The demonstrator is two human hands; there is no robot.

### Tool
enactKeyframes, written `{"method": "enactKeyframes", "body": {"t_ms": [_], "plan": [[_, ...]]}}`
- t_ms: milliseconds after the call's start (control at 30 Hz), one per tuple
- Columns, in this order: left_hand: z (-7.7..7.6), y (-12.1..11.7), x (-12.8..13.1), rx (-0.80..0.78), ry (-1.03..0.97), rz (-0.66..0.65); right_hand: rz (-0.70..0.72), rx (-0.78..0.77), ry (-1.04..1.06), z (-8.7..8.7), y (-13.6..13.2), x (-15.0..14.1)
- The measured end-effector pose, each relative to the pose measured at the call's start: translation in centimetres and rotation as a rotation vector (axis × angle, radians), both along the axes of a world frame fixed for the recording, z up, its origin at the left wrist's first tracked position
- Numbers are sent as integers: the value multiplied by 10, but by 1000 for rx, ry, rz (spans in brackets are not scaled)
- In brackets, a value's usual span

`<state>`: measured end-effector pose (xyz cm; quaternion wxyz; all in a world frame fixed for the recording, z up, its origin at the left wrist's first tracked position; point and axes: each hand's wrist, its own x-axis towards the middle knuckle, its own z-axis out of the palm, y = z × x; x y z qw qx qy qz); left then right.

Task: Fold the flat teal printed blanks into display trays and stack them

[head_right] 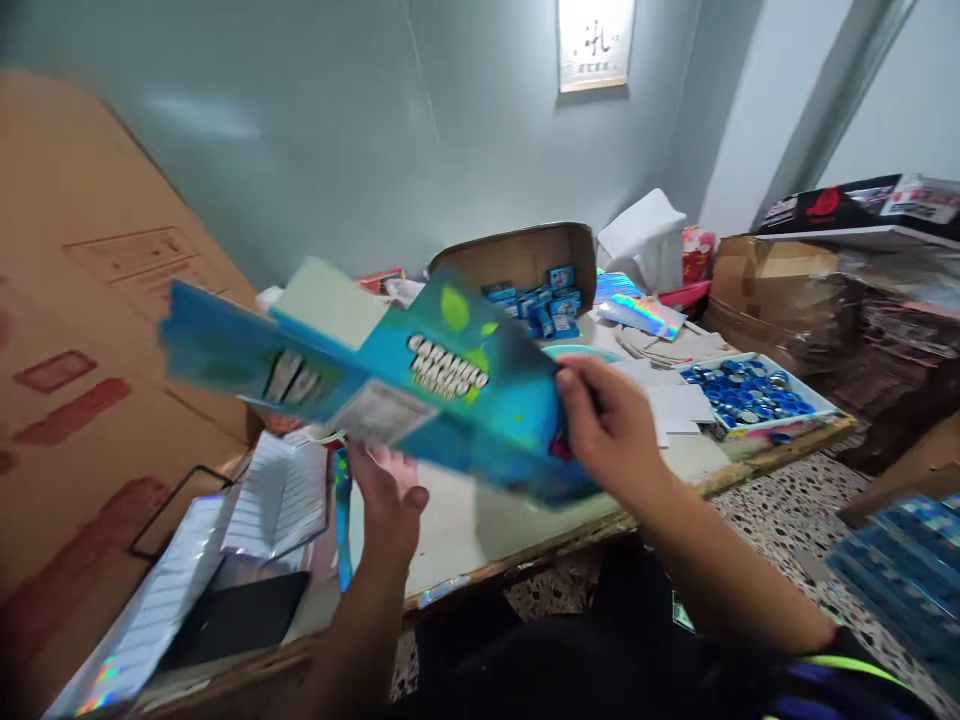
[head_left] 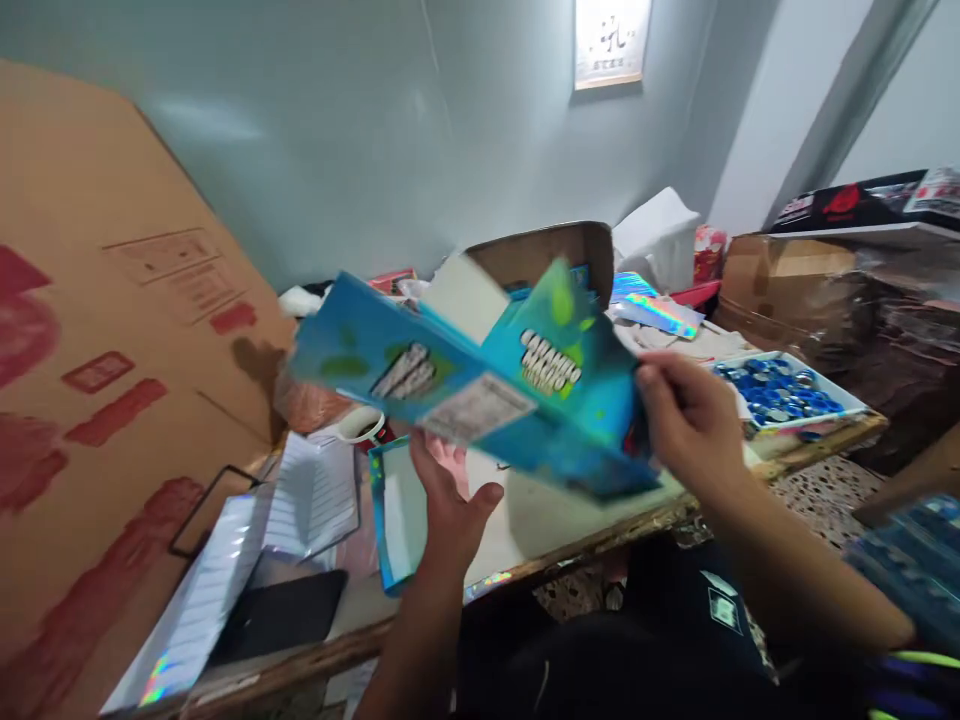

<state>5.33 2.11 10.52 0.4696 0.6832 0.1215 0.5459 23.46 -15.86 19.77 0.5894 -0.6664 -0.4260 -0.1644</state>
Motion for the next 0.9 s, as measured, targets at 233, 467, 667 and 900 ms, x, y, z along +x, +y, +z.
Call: {"method": "enactKeyframes", "body": {"t_ms": [233, 467, 667, 900], "plan": [[41, -13, -36, 153, 89, 117, 427, -43, 436, -102, 66, -55], [9, -24, -39, 181, 349, -122, 414, 123, 25, -93, 42, -44], [14, -41, -7, 334, 213, -61, 403, 6, 63, -84, 28, -36], [8, -49, 25, 419, 66, -59, 392, 129, 119, -83, 41, -39]]}}
